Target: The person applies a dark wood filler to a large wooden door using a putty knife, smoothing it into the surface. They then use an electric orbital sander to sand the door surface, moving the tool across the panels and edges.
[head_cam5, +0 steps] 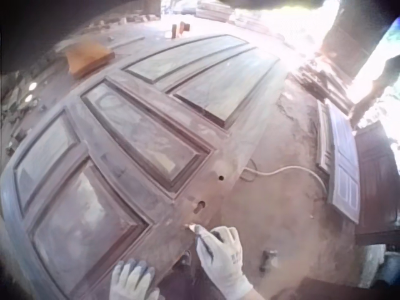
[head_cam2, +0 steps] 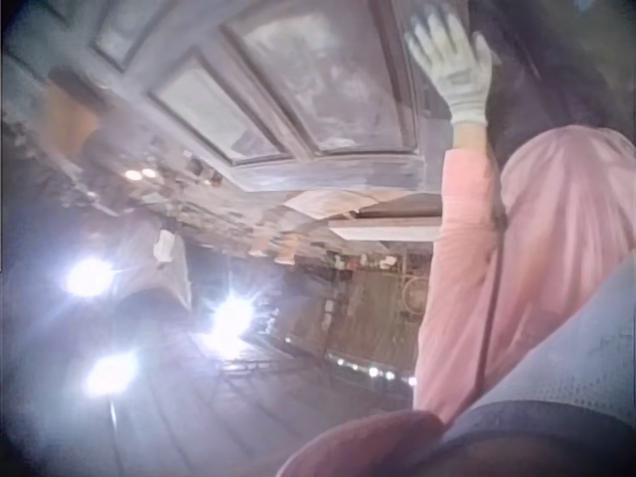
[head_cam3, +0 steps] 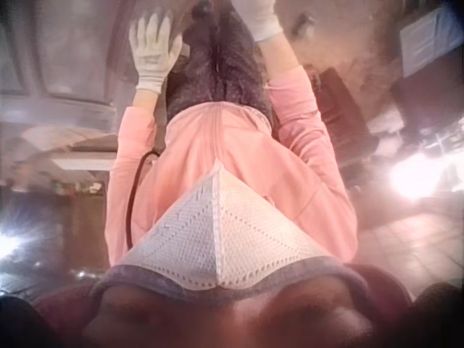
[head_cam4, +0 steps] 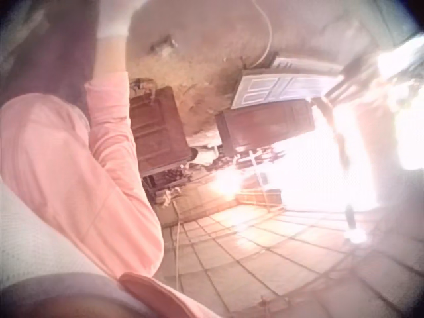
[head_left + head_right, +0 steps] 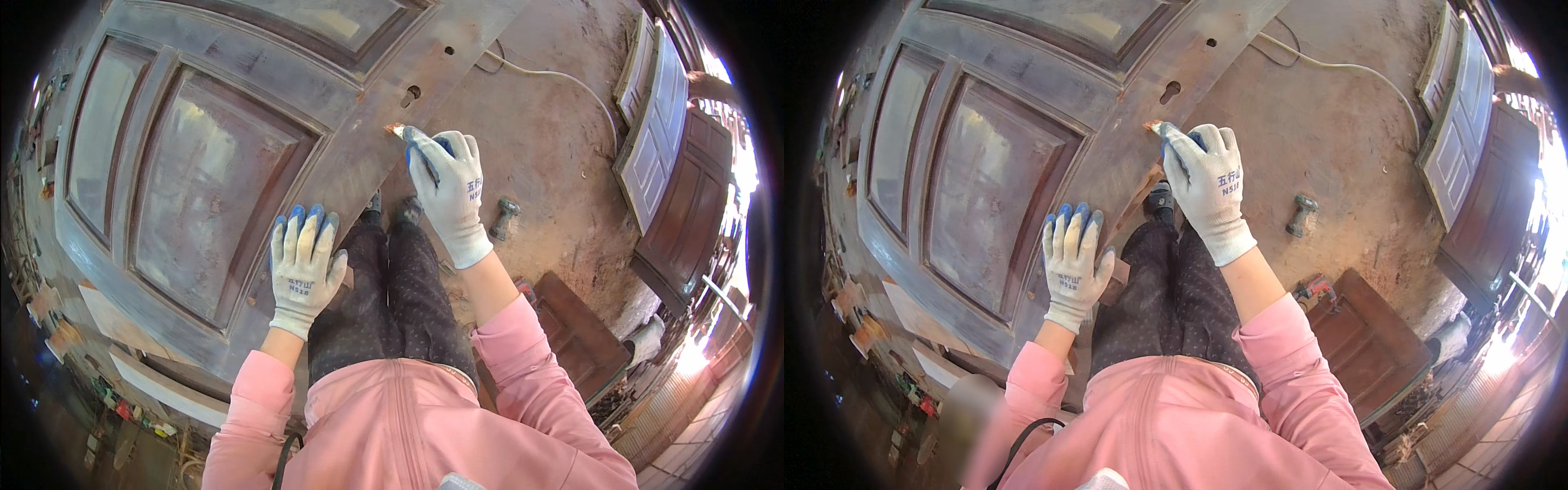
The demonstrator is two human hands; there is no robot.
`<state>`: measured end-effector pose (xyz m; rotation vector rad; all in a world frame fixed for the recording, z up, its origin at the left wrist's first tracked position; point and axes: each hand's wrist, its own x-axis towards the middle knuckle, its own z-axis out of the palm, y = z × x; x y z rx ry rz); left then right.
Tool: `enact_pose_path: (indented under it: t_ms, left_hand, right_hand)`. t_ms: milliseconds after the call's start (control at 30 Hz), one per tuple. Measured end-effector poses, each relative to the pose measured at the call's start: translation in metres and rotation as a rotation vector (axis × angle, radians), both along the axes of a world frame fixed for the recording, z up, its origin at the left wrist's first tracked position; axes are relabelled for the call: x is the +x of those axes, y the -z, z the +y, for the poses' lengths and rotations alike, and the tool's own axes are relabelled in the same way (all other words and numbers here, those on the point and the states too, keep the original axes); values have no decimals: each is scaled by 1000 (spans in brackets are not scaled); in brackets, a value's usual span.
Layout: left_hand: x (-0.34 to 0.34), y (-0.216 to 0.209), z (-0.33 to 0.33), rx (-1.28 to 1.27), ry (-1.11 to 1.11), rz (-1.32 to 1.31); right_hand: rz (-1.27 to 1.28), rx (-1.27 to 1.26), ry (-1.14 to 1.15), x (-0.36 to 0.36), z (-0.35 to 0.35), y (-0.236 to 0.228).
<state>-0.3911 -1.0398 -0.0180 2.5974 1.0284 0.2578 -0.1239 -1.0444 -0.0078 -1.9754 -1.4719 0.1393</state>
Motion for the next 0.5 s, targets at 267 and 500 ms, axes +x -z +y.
enact_pose_path:
  t_ms: [267, 500]
  left_hand:
    - [-2, 2, -2, 1, -15, 23]
    - [-1, 1, -1, -2, -17, 25]
  right_hand:
    - [-57, -88, -131, 3, 2, 3]
    - [-47, -232, -176, 5, 4, -7]
